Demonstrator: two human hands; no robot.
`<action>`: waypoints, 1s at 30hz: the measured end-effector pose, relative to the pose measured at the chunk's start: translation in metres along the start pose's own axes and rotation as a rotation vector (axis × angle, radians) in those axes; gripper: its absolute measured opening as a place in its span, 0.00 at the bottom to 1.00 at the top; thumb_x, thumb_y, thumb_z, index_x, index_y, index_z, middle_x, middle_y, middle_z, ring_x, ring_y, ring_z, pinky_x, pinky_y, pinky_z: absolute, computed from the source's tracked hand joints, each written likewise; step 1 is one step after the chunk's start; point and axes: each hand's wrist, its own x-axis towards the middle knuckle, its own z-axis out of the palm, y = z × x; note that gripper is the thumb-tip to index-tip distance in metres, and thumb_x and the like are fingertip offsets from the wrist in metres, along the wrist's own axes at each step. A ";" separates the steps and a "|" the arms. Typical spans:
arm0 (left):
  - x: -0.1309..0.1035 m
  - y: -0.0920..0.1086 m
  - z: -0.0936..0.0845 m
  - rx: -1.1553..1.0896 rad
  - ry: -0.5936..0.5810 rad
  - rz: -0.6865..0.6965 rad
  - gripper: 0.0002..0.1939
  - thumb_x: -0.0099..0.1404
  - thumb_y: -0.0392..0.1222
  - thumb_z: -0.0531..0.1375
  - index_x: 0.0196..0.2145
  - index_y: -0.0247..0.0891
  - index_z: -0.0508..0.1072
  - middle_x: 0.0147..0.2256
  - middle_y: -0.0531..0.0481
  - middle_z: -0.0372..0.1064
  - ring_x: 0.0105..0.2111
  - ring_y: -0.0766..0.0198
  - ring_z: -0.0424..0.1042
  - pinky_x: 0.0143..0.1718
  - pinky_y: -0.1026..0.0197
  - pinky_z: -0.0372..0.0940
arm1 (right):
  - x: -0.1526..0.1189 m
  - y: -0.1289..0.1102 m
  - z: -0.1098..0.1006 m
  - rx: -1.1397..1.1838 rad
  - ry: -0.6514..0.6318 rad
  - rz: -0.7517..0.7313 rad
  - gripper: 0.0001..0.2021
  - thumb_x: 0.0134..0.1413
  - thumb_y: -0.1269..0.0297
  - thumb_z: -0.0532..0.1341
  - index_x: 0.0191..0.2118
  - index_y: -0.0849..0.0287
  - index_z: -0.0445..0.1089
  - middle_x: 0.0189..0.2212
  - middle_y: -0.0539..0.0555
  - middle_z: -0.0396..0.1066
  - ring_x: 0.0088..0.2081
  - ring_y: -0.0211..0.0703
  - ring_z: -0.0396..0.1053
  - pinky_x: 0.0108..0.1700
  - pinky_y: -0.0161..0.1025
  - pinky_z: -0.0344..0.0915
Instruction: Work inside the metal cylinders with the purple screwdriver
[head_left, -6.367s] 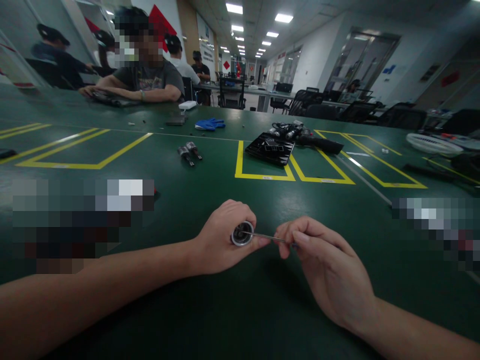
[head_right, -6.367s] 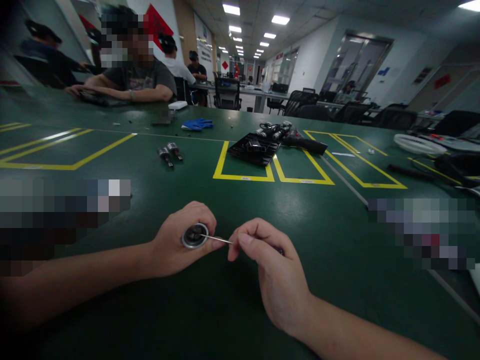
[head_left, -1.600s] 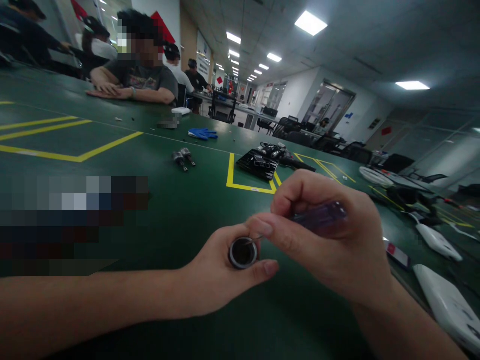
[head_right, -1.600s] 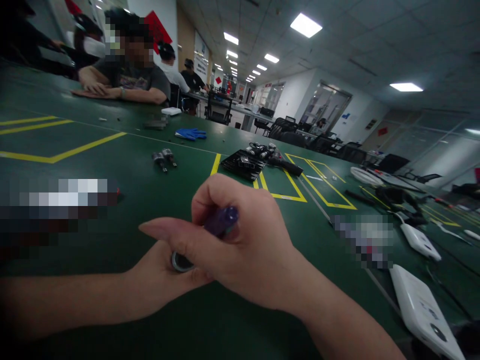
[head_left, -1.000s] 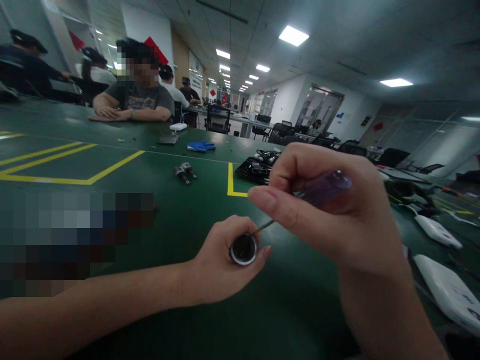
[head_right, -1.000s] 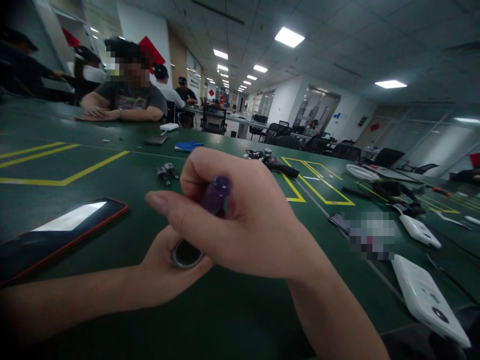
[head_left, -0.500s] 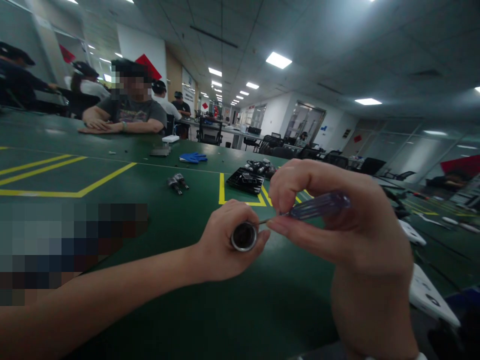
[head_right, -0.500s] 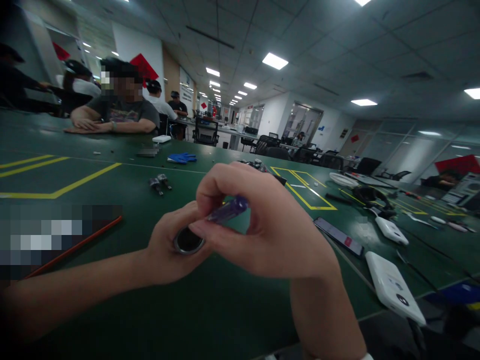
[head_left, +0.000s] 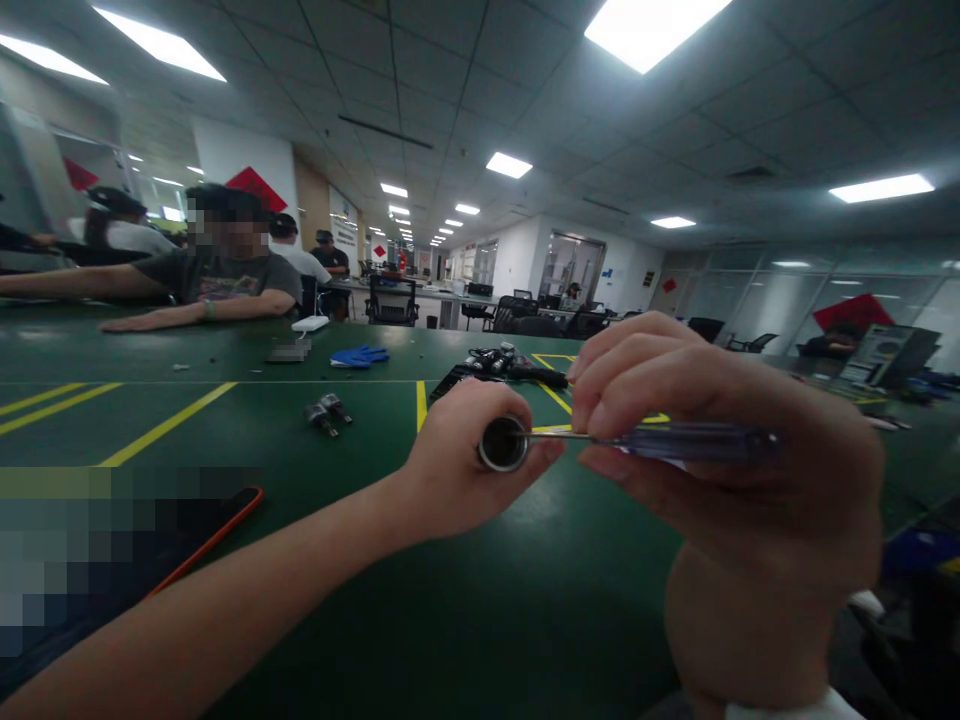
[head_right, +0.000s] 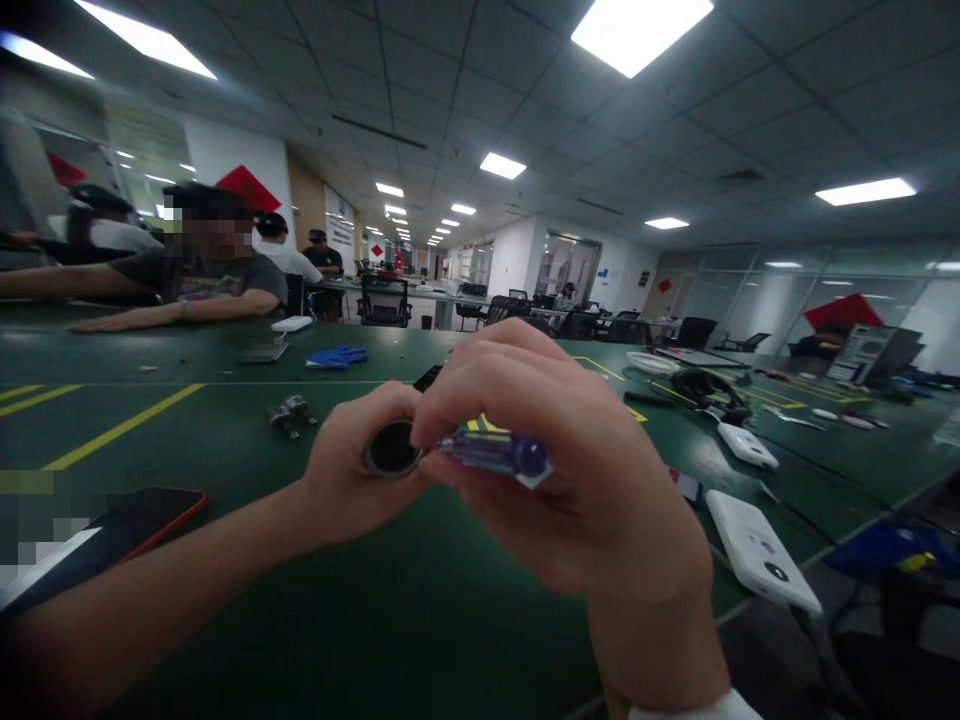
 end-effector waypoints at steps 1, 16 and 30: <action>0.000 -0.003 -0.002 0.010 -0.026 0.014 0.10 0.57 0.45 0.58 0.26 0.36 0.64 0.22 0.52 0.65 0.23 0.66 0.62 0.25 0.62 0.57 | -0.001 0.001 -0.001 -0.027 -0.028 -0.055 0.10 0.43 0.81 0.60 0.31 0.60 0.69 0.28 0.51 0.69 0.34 0.43 0.66 0.41 0.45 0.63; -0.064 -0.038 0.020 0.082 -0.144 0.053 0.14 0.60 0.49 0.55 0.25 0.35 0.63 0.23 0.49 0.65 0.25 0.63 0.64 0.27 0.60 0.58 | -0.016 0.034 0.027 -0.165 -0.446 0.056 0.04 0.49 0.77 0.57 0.32 0.63 0.64 0.31 0.52 0.67 0.34 0.37 0.62 0.38 0.37 0.59; -0.112 -0.067 0.056 0.137 -0.240 -0.071 0.18 0.62 0.55 0.51 0.27 0.36 0.63 0.24 0.49 0.66 0.27 0.61 0.66 0.29 0.57 0.61 | -0.056 0.106 0.084 -0.165 -0.076 0.097 0.05 0.52 0.68 0.59 0.27 0.62 0.62 0.19 0.45 0.59 0.20 0.29 0.56 0.24 0.30 0.53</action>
